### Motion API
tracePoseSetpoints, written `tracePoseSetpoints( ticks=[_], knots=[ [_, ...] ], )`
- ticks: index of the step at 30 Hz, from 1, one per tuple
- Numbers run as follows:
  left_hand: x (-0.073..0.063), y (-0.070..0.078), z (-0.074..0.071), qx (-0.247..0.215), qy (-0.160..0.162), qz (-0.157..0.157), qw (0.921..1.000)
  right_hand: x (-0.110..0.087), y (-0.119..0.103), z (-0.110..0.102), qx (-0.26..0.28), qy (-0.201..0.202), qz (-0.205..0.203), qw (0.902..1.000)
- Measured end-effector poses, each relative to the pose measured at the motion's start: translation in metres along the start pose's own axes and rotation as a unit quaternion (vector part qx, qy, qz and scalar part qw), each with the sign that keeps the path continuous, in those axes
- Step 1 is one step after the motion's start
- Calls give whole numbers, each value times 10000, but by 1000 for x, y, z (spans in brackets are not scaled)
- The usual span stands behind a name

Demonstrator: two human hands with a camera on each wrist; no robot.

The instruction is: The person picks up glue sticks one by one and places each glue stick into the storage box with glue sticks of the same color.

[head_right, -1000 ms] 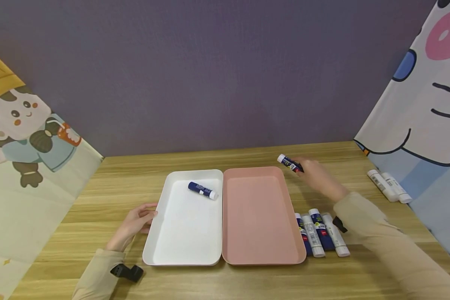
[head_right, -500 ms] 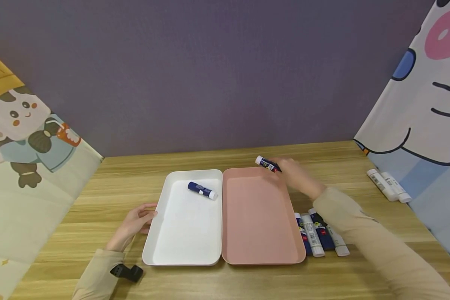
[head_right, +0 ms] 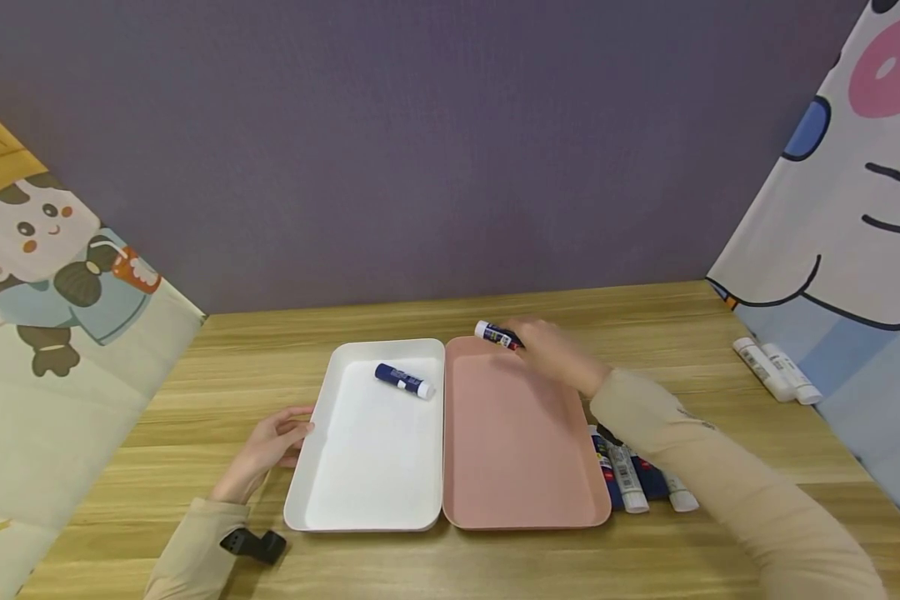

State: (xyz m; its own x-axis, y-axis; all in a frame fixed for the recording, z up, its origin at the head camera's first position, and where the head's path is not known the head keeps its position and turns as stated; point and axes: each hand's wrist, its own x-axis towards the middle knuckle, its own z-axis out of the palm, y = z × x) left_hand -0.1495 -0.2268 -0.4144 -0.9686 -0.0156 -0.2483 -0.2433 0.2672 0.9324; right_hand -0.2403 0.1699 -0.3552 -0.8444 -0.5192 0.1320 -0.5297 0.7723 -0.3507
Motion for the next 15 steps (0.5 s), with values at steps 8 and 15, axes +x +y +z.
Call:
tracePoseSetpoints(
  ticks=[8, 15],
  knots=[
    [-2, 2, 0, -3, -39, 2, 10000, 11, -24, 4, 157, -222, -91, 9996],
    [-3, 4, 1, 38, 22, -74, 10000, 22, -40, 9, 12, -260, -342, 9991]
  ],
)
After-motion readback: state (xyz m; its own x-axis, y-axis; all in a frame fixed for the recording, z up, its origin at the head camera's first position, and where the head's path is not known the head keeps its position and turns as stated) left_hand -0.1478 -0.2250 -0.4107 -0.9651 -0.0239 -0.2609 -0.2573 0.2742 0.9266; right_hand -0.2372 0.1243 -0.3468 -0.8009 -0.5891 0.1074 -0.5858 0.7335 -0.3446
